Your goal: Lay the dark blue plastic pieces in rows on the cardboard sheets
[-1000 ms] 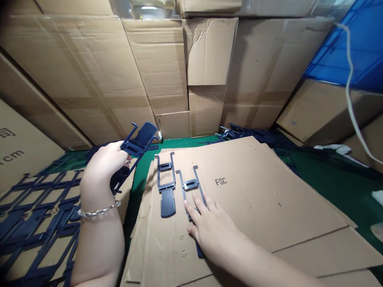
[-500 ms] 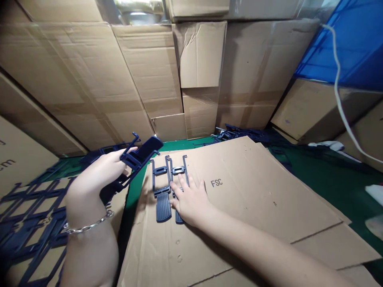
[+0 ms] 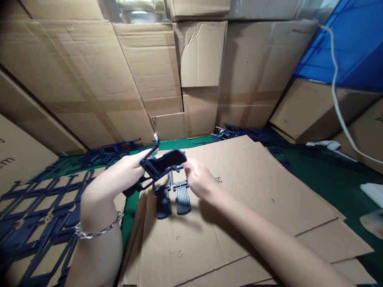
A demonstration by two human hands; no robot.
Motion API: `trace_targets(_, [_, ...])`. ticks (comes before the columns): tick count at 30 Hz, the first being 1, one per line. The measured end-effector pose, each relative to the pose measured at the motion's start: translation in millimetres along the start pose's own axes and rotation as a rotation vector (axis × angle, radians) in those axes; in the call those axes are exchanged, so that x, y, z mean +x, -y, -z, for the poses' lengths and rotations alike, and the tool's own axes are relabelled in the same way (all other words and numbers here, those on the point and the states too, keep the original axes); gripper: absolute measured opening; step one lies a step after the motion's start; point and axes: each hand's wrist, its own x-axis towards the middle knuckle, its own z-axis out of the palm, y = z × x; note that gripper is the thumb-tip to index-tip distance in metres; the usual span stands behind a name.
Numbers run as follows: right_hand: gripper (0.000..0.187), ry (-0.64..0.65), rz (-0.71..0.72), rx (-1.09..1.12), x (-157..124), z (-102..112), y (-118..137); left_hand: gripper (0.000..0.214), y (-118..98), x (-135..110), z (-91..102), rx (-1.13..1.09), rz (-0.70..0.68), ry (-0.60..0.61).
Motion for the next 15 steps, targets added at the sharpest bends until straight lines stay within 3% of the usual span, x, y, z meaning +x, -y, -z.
trace_targets(3, [0.063,-0.05,-0.062,0.298,1.6,11.2,14.7,0.037,-4.3,-4.0,-1.7,-0.03,-0.1,0.073])
trace_targets(7, [0.045,0.083,-0.051,0.213,-4.0,23.6,40.2,0.042,-10.2,-7.7,-3.3,0.003,-0.222,0.187])
trace_targets(10, [0.044,0.144,-0.074,0.189,-10.4,30.2,45.3,0.042,-10.1,-7.8,-0.8,-0.003,-0.272,0.286])
trace_targets(15, [0.045,0.261,-0.362,0.177,-20.4,44.8,31.9,0.039,0.8,-9.0,11.8,-0.101,-0.236,0.286])
